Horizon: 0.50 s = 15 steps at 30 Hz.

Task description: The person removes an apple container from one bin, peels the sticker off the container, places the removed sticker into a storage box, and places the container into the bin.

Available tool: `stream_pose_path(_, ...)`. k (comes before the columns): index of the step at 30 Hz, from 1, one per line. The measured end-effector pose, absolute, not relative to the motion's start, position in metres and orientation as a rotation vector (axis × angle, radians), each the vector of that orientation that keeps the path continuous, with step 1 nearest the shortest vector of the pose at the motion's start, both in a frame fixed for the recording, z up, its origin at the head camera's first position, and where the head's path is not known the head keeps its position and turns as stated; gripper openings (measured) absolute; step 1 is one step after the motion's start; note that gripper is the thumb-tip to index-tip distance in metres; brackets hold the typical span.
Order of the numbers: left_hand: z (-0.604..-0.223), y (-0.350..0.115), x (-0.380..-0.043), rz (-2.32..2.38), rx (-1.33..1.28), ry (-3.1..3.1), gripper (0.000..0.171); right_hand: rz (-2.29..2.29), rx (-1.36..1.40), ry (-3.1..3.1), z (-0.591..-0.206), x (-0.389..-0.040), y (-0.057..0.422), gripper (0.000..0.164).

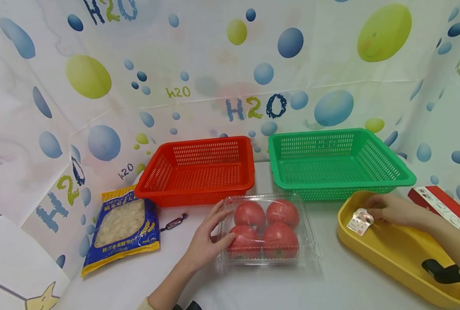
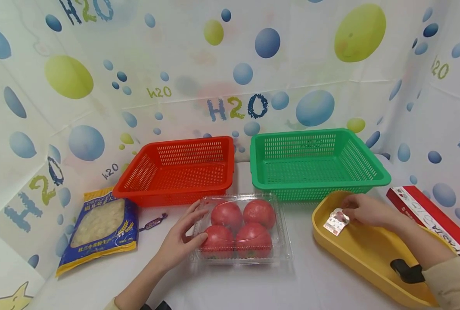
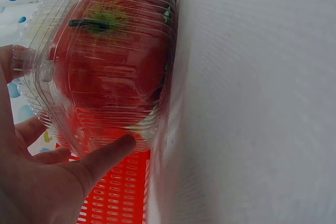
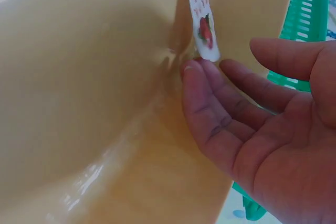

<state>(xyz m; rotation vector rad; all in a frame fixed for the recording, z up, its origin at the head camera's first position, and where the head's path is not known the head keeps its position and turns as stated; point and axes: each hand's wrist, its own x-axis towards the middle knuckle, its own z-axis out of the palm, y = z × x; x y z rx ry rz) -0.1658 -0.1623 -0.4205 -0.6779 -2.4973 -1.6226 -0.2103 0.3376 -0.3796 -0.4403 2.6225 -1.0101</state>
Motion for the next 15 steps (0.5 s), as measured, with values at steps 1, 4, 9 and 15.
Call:
stream_pose_path(1,-0.421,-0.162,-0.166,-1.624,-0.678,-2.498,0.056,-1.011,-0.432,2.619,-0.379,-0.21,0.338,0.035)
stream_pose_path(4,-0.421,-0.162,-0.166,-1.622,-0.678,-2.499,0.056,-1.009,-0.42,2.613,-0.376,-0.21,0.339,0.038)
stream_pose_path(9,-0.421,-0.162,-0.166,-1.624,-0.683,-2.497,0.057,-1.028,-0.392,2.597,-0.37,-0.209,0.34,0.042)
stream_pose_path(15,-0.419,-0.162,-0.166,-1.628,-0.674,-2.499,0.057,-0.989,-0.394,2.633,-0.355,-0.207,0.337,0.041)
